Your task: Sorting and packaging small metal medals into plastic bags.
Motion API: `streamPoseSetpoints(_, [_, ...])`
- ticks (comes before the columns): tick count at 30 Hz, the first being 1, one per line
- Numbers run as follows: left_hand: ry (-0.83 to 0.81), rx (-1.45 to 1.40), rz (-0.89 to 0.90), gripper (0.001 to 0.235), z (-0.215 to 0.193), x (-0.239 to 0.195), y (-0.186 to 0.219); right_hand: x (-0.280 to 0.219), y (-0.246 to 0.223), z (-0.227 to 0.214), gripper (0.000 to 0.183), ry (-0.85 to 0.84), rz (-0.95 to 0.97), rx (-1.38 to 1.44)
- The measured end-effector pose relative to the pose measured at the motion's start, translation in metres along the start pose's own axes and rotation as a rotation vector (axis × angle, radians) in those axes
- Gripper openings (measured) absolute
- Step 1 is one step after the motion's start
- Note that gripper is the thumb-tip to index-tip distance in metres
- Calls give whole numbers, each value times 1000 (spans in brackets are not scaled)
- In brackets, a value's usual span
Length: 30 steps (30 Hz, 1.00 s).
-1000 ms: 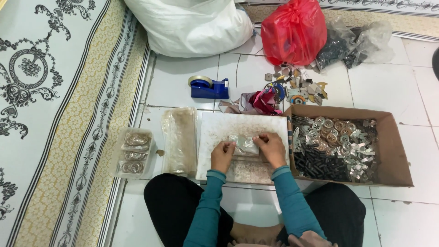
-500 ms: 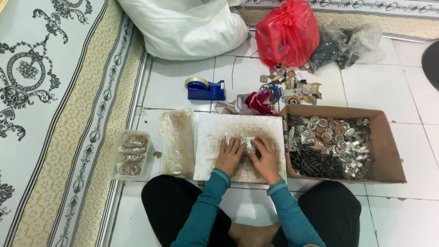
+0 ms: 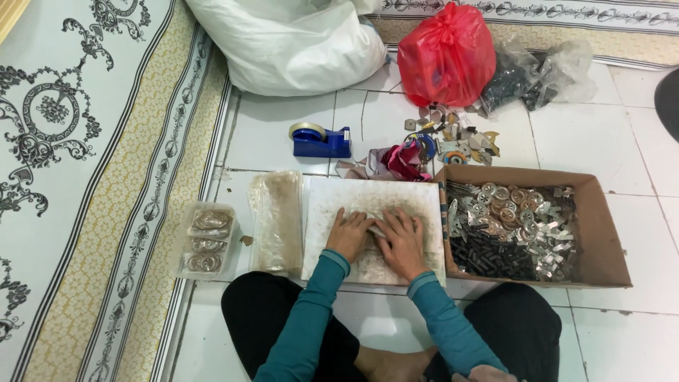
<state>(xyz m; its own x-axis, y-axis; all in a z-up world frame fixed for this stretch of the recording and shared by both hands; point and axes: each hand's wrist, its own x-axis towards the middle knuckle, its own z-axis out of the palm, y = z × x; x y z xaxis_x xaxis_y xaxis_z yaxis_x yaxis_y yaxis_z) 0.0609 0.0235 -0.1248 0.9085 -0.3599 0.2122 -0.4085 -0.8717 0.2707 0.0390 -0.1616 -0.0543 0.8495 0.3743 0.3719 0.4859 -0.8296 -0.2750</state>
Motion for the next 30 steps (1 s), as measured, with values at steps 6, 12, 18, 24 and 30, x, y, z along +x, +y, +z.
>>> streamPoseSetpoints(6, [-161,-556,-195,35,-81,13,6,25,6,-18,12,-82,224,564])
streamPoseSetpoints(12, [-164,-1349,-477,51,-134,0,31,41,-1,-44,16,-190,942,1296])
streamPoseSetpoints(18, [-25,-1890,-897,39,-95,-17,41,26,22,-7,24,-216,1121,1507])
streamPoseSetpoints(24, [33,-1991,-1058,42,-100,-26,49,18,9,-28,61,-309,913,1516])
streamPoseSetpoints(30, [17,-1806,-1113,67,-78,-28,31,3,6,-7,43,-288,927,1415])
